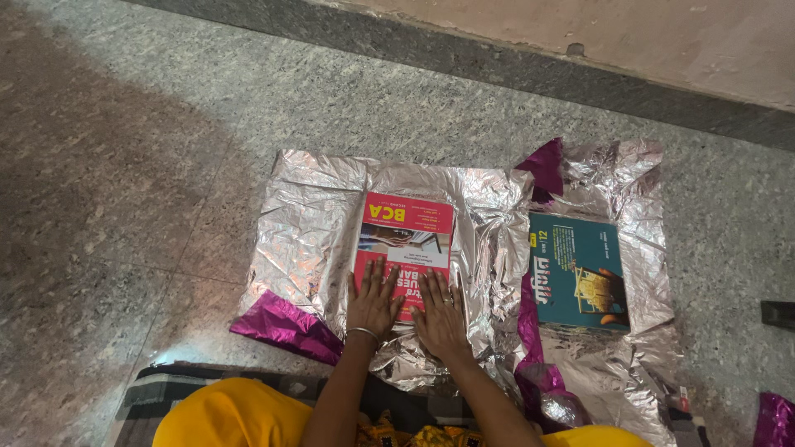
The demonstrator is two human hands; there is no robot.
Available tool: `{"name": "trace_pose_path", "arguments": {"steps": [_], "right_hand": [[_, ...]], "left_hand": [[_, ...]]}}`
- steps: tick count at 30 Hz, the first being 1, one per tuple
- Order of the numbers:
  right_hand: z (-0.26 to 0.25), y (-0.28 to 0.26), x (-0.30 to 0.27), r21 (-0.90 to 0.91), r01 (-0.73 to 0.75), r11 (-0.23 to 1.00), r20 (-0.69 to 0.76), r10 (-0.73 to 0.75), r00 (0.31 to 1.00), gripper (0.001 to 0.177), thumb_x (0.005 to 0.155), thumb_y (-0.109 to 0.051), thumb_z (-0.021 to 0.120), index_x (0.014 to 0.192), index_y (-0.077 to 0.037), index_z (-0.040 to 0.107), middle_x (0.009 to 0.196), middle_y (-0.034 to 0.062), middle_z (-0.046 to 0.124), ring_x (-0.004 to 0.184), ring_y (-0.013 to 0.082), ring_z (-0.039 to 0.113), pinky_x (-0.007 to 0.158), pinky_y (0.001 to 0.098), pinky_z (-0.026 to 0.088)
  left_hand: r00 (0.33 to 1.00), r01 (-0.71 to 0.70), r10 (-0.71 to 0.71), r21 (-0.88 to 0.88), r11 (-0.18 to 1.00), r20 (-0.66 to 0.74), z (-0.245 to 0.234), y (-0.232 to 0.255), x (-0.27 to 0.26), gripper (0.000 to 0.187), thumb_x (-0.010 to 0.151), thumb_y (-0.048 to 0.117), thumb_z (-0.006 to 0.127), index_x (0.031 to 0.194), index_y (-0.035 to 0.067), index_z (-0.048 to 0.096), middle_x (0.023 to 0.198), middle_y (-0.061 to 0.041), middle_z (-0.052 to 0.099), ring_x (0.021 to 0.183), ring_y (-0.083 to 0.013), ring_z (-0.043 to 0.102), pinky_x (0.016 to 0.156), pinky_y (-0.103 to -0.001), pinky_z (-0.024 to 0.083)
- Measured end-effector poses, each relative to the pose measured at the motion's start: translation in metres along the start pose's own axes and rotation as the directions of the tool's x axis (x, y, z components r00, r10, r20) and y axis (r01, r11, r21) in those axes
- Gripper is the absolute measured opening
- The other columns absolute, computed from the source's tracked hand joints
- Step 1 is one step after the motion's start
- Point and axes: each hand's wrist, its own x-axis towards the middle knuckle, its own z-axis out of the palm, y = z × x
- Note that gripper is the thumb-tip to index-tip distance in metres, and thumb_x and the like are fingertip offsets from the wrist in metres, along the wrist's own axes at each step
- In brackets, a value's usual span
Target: The person wraps a book in shiny pink wrapping paper. They fold the paper over the book, smooth the edges, and secure the folds with clear tape. The person works on the floor, sitting cross-legged on a mat.
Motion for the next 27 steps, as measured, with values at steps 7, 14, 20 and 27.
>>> {"name": "trace_pose_path", "arguments": {"steps": [7, 14, 20, 27], "right_hand": [[-0.001, -0.003, 0.001, -0.003, -0.034, 0.999, 0.031, 0.034, 0.999, 0.072, 0.102, -0.047, 0.039, 0.160, -0.008, 0.022, 0.169, 0.0119, 0.016, 0.156, 0.0279, 0.010, 0.123, 0.0534, 0.006], [-0.005, -0.005, 0.002, -0.008, -0.049, 0.999, 0.053, 0.049, 0.997, 0.071, 0.103, -0.047, 0.038, 0.160, -0.009, 0.022, 0.169, 0.0115, 0.015, 0.156, 0.0270, 0.009, 0.124, 0.0528, 0.005], [-0.004, -0.005, 0.001, -0.013, -0.043, 0.999, 0.035, 0.043, 0.998, 0.071, 0.102, -0.048, 0.039, 0.160, -0.009, 0.023, 0.169, 0.0109, 0.016, 0.156, 0.0264, 0.010, 0.124, 0.0522, 0.005], [-0.003, -0.005, 0.001, -0.010, -0.026, 1.000, -0.001, 0.026, 1.000, 0.071, 0.102, -0.048, 0.039, 0.160, -0.008, 0.023, 0.168, 0.0117, 0.018, 0.156, 0.0270, 0.011, 0.123, 0.0525, 0.006]], "left_hand": [[0.992, 0.008, -0.007, -0.007, 1.000, 0.125, -0.010, -0.002, 0.007, 0.068, 0.101, 0.056, 0.034, 0.161, 0.028, 0.021, 0.170, -0.008, 0.010, 0.156, -0.0266, 0.006, 0.122, -0.059, 0.000], [0.993, 0.003, -0.003, 0.001, 1.000, 0.114, -0.013, -0.001, 0.008, 0.068, 0.101, 0.056, 0.034, 0.161, 0.028, 0.021, 0.169, -0.009, 0.012, 0.156, -0.0272, 0.006, 0.122, -0.060, 0.001], [0.993, 0.003, -0.003, 0.000, 1.000, 0.116, -0.011, -0.002, 0.006, 0.067, 0.101, 0.055, 0.035, 0.161, 0.028, 0.022, 0.169, -0.009, 0.012, 0.156, -0.0272, 0.006, 0.121, -0.061, 0.002], [0.991, 0.016, -0.014, -0.015, 1.000, 0.135, -0.015, -0.001, 0.008, 0.068, 0.101, 0.056, 0.036, 0.161, 0.029, 0.020, 0.170, -0.008, 0.012, 0.157, -0.0263, 0.006, 0.121, -0.061, 0.002]]}}
